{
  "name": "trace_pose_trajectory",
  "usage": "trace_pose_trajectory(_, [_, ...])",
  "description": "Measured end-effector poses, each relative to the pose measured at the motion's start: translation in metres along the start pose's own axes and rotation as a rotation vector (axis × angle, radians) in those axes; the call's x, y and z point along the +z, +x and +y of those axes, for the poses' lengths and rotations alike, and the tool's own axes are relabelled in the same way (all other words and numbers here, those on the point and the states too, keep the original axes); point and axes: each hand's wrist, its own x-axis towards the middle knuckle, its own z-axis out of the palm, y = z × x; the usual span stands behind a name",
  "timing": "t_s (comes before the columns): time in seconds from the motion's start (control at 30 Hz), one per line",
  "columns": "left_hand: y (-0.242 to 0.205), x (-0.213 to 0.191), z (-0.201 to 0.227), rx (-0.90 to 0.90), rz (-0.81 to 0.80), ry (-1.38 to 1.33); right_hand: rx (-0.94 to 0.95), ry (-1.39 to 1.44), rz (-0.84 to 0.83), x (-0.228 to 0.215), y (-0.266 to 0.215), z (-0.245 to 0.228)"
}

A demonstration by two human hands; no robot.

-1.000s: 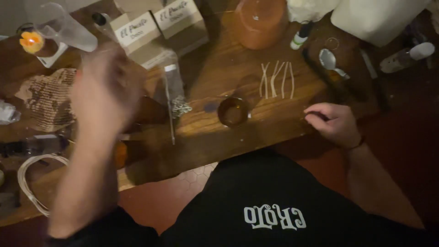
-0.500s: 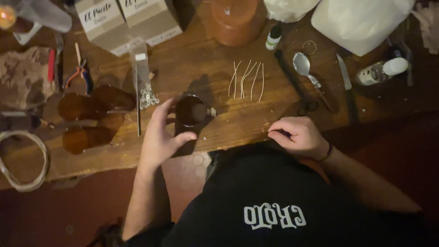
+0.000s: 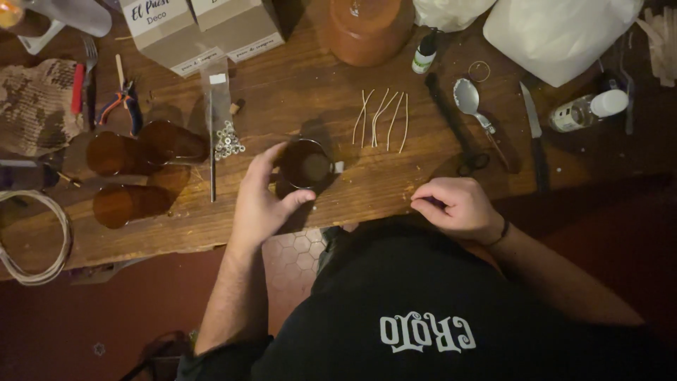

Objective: Assembling candle wicks by threading metal tabs onto them and crimping with pliers

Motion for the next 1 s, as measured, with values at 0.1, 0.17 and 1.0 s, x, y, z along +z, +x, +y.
trace_pose_trajectory(0.1, [0.002, -0.008, -0.007, 0.067, -0.032, -0.035, 0.015, -0.008, 0.012, 0.002, 0.001, -0.002])
trace_pose_trajectory(0.17, [0.001, -0.014, -0.018, 0.112, -0.04, -0.095, 0.039, -0.012, 0.027, 0.004, 0.001, -0.004])
trace_pose_trajectory(1.0, [-0.022, -0.015, -0.086, 0.119, 0.127, -0.185, 0.224, -0.674, 0.333, -0.022, 0.161, 0.024])
